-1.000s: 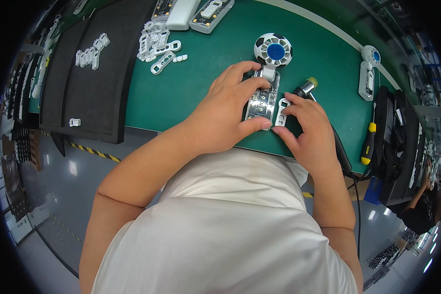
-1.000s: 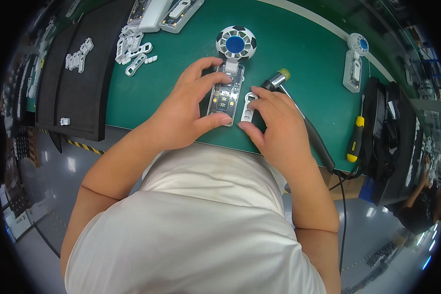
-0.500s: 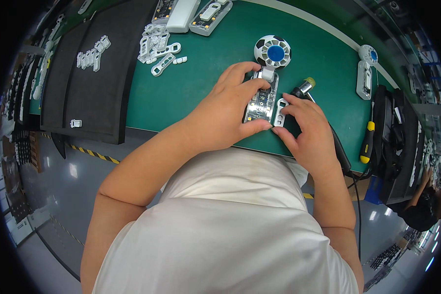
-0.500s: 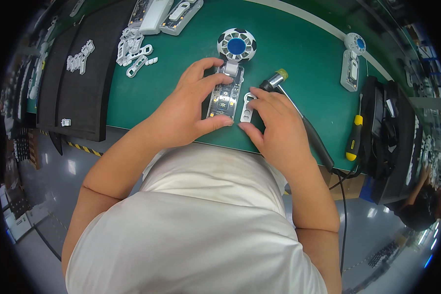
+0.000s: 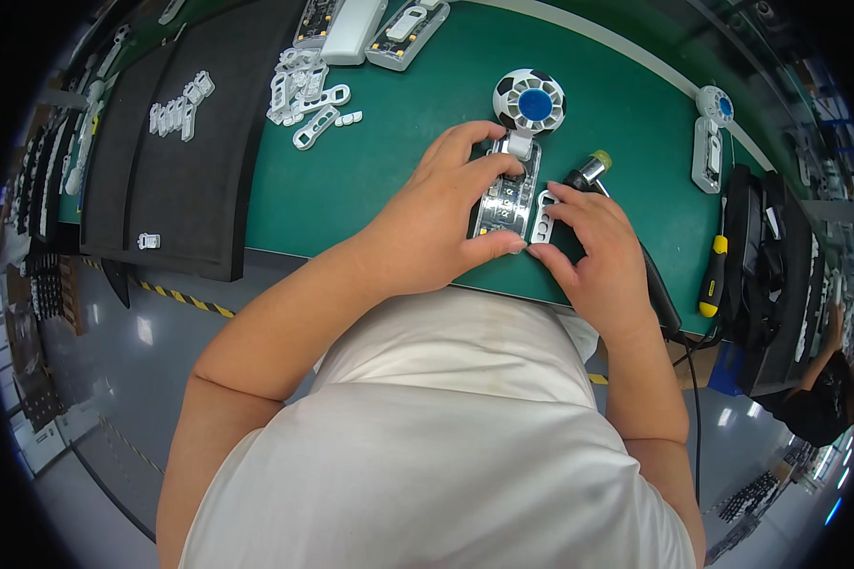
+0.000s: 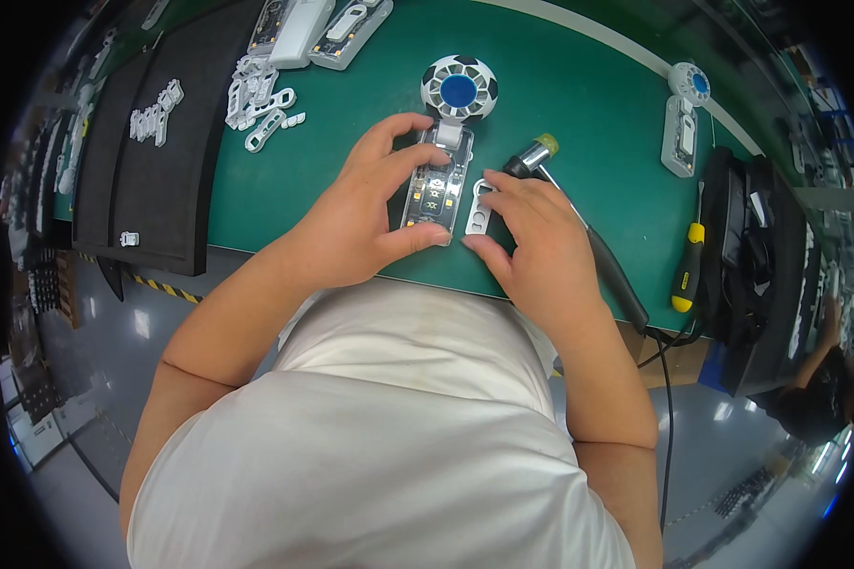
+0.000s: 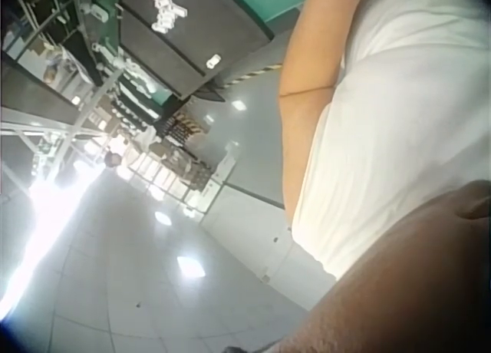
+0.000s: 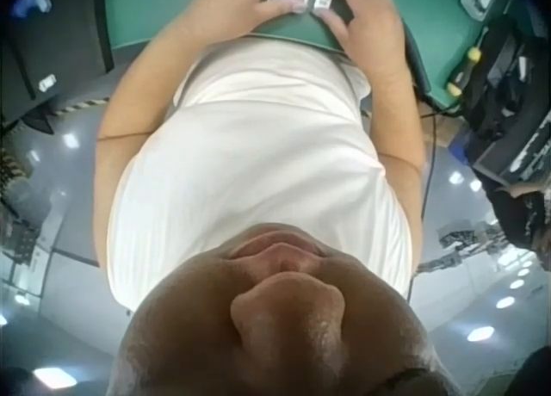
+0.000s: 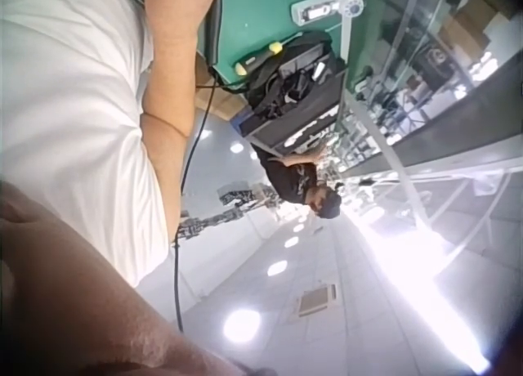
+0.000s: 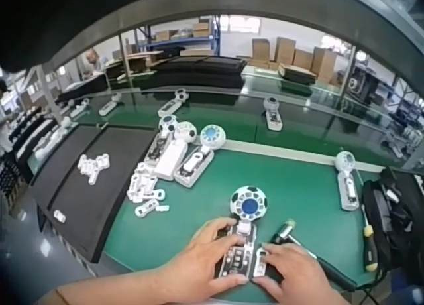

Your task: Assembling small plastic and metal components on a factory production line using a hammer.

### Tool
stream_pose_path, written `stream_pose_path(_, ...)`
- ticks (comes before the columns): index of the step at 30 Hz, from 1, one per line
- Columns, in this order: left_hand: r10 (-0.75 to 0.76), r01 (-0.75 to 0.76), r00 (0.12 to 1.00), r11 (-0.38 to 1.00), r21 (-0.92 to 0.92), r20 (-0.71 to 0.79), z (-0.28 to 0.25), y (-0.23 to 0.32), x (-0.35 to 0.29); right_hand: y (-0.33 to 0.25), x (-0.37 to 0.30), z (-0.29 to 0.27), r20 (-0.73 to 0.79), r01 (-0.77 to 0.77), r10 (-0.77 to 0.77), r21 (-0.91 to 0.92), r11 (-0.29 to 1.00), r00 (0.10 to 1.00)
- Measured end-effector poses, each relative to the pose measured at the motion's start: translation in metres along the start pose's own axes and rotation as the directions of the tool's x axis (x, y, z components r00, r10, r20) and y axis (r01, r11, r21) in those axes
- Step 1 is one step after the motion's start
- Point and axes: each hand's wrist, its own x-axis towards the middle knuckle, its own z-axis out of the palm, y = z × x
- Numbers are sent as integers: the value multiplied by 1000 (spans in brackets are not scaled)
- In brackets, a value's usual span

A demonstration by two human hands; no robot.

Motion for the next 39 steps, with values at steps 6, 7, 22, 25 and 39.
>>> stream_pose_path(6,57,-57,998,998,5,-26,2,-5,0,2,1,-2,-30,0,0,17,1000,1000)
stream_pose_path(7,78,-78,996,997,-2,-36,3,-7,0,1,2,-4,-30,3,-2,15,1000,1000)
stream_pose_path(22,85,-81,992,996,47,-91,8,-11,-6,-20,38,-1,5,93,-93,21,995,996)
stream_pose_path(25,104,-95,989,992,84,-109,8,-8,-8,-27,37,-5,15,129,-128,-93,987,992)
stream_pose_path(39,-9,10,994,1000,11,-107,2,8,-22,-14,35,2,-128,226,-233,-64,972,964)
